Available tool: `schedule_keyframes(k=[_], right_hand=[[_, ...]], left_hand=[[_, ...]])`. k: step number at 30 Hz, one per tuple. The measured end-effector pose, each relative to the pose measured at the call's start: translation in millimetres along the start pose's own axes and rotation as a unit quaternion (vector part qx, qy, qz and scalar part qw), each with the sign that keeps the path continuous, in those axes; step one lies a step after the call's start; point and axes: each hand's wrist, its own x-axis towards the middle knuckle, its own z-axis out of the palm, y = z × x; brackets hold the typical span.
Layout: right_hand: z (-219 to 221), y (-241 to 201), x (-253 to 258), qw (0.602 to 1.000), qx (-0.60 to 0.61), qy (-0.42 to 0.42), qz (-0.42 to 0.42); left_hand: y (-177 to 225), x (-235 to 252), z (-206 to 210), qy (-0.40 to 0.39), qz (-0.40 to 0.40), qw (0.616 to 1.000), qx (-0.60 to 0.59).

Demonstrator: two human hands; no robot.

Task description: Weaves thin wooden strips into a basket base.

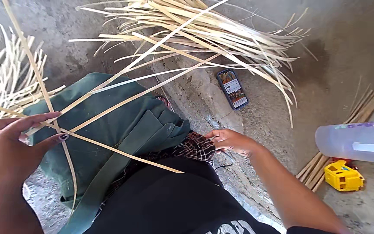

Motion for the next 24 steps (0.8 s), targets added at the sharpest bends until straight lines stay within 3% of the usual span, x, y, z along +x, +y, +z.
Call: schedule_keyframes(k=[5,11,14,17,21,24], right_hand=[[0.4,14.8,1.6,0.999,0.005,-0.026,0.041],[56.8,30.8,44.4,0.975,0.187,0.047,-0.106],[84.0,27.1,56.1,0.961,0.24,0.056,-0.13],[76.4,23.6,48.6,0.985,0.115,0.046,-0.124],[53.1,10.5,33.2,0.989,-0.057,-0.039,-0.134],[61.5,13.9,42.3,0.986,-0.052,0.056,-0.149]], left_hand=[[-4.2,0.7,-0.9,0.001,0.001,1.0,0.009],[-16.8,3.1,5.5,0.009,0.001,1.0,0.004],[-33.0,2.7,7.6,0.023,0.026,0.999,0.017],[-43.1,1.7,8.7,0.036,0.029,0.999,0.022],[-38.4,0.4,8.9,0.044,0.025,0.999,0.02],[-30.8,4.8,8.7,0.037,0.043,0.998,0.017]])
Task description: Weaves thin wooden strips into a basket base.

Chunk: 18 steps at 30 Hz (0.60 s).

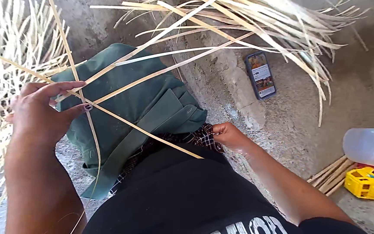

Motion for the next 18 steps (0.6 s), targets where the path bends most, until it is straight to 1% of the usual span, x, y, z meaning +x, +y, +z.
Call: schedule_keyframes(k=[2,3,5,6,7,9,11,13,14,16,18], right_hand=[[9.5,6.0,7.7,0.997,-0.025,0.068,-0.007],[13.4,6.6,9.5,0.995,-0.038,0.088,-0.005],[18.4,-1.2,7.1,0.995,-0.018,0.096,0.03],[18.2,-10.4,2.2,0.995,0.015,0.075,0.056],[14.9,-20.1,-3.4,0.994,0.059,0.036,0.08],[5.3,-28.3,-12.5,0.98,0.156,-0.034,0.116],[-4.9,-22.5,-16.4,0.957,0.246,-0.058,0.142],[-10.8,-12.2,-18.9,0.937,0.308,-0.082,0.146],[-11.3,-9.3,-19.2,0.935,0.313,-0.087,0.142],[-11.1,-9.8,-18.5,0.945,0.282,-0.098,0.133],[-6.8,-9.7,-14.6,0.949,0.269,-0.083,0.142]], left_hand=[[-1.5,0.9,-0.4,-0.004,-0.002,1.0,0.0],[-2.3,0.7,-0.9,-0.007,-0.001,1.0,0.003],[-1.7,-1.0,-2.2,-0.003,-0.001,1.0,0.008],[-0.2,-2.1,-2.7,0.003,-0.001,1.0,0.008],[2.3,-3.4,-3.4,0.007,-0.007,1.0,0.005],[8.0,-5.3,-4.8,0.01,-0.027,1.0,0.011],[15.3,-2.9,-6.4,-0.001,-0.022,1.0,0.015],[7.9,-0.9,-4.4,-0.008,-0.017,1.0,0.02],[2.3,-0.2,-3.2,-0.005,-0.018,1.0,0.02],[-2.9,-0.8,-2.4,0.001,-0.028,1.0,0.015],[-1.2,-1.3,-2.7,0.0,-0.034,0.999,0.015]])
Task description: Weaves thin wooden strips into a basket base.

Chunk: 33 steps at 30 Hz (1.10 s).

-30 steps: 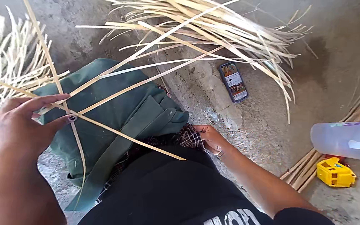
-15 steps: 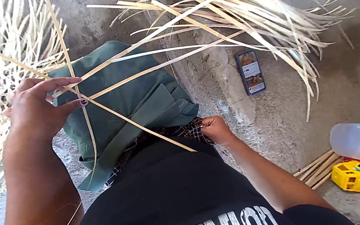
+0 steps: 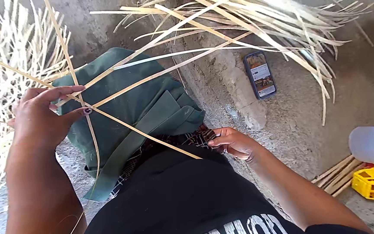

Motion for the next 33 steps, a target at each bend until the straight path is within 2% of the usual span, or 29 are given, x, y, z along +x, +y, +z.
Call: schedule_keyframes(k=[3,6,8,10,12,14,17,20,23,25,27,30,33], right_hand=[[10.1,9.0,14.0,0.997,-0.019,0.075,0.006],[14.5,10.7,26.2,0.98,-0.158,0.113,-0.047],[17.6,12.4,29.3,0.936,-0.301,0.156,-0.095],[25.4,10.3,24.0,0.864,-0.434,0.212,-0.14],[29.0,3.3,18.0,0.804,-0.528,0.236,-0.139],[30.9,3.1,15.7,0.786,-0.553,0.237,-0.141],[38.3,7.3,11.4,0.811,-0.53,0.213,-0.128],[42.2,2.0,5.5,0.871,-0.439,0.191,-0.108],[52.3,-12.4,-3.3,0.974,-0.176,0.139,-0.015],[51.1,-16.3,-4.5,0.992,-0.011,0.121,0.032],[45.7,-10.0,-0.2,0.99,0.072,0.112,0.052],[38.0,-5.3,8.8,0.998,0.016,0.043,0.042],[23.6,-11.3,24.9,0.986,-0.163,-0.022,0.03]], left_hand=[[-2.5,-0.2,-0.6,-0.006,0.0,1.0,0.005],[-0.6,-0.5,-2.2,-0.013,0.005,1.0,0.004],[5.5,-0.9,-3.5,-0.016,0.013,1.0,0.004],[16.7,-2.6,-6.1,-0.017,0.008,1.0,0.003],[25.8,-4.3,-8.2,-0.015,0.005,1.0,0.005],[28.4,-5.1,-8.3,-0.015,0.003,1.0,0.006],[22.4,-4.7,-6.1,-0.013,-0.003,1.0,0.006],[23.4,-6.2,-6.1,-0.007,-0.005,1.0,0.004],[29.4,-8.8,-7.7,-0.006,-0.009,1.0,0.01],[33.2,-8.3,-8.9,-0.011,-0.007,1.0,0.003],[30.4,-7.7,-8.3,-0.01,-0.011,1.0,0.006],[29.1,-7.0,-7.5,-0.008,-0.006,1.0,0.005],[34.8,-10.4,-9.0,-0.007,-0.013,1.0,0.011]])
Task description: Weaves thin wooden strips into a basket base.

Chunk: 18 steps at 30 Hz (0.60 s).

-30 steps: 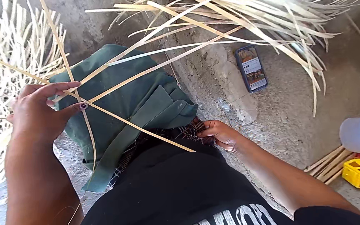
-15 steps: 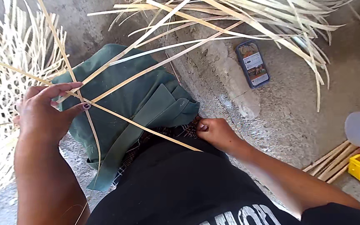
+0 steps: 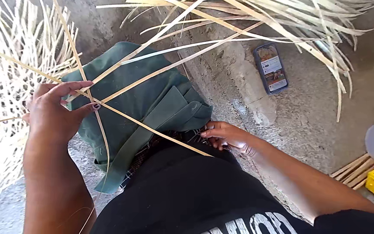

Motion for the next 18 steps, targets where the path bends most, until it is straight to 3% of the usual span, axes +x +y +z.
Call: schedule_keyframes(k=[3,8,13,18], right_hand=[[-16.9,-2.1,10.9,0.989,-0.145,0.01,-0.028],[-42.9,-27.0,9.2,0.942,-0.3,0.141,-0.058],[-38.8,-23.7,32.4,0.931,-0.265,0.219,-0.12],[-12.1,5.8,56.9,0.89,-0.295,0.282,-0.201]], left_hand=[[17.2,1.5,-4.6,-0.009,-0.019,1.0,-0.004],[29.4,6.1,-4.3,-0.011,-0.041,0.999,0.003],[28.7,8.3,-4.3,-0.007,-0.071,0.997,0.012],[11.0,11.2,-1.6,-0.023,-0.027,0.999,-0.021]])
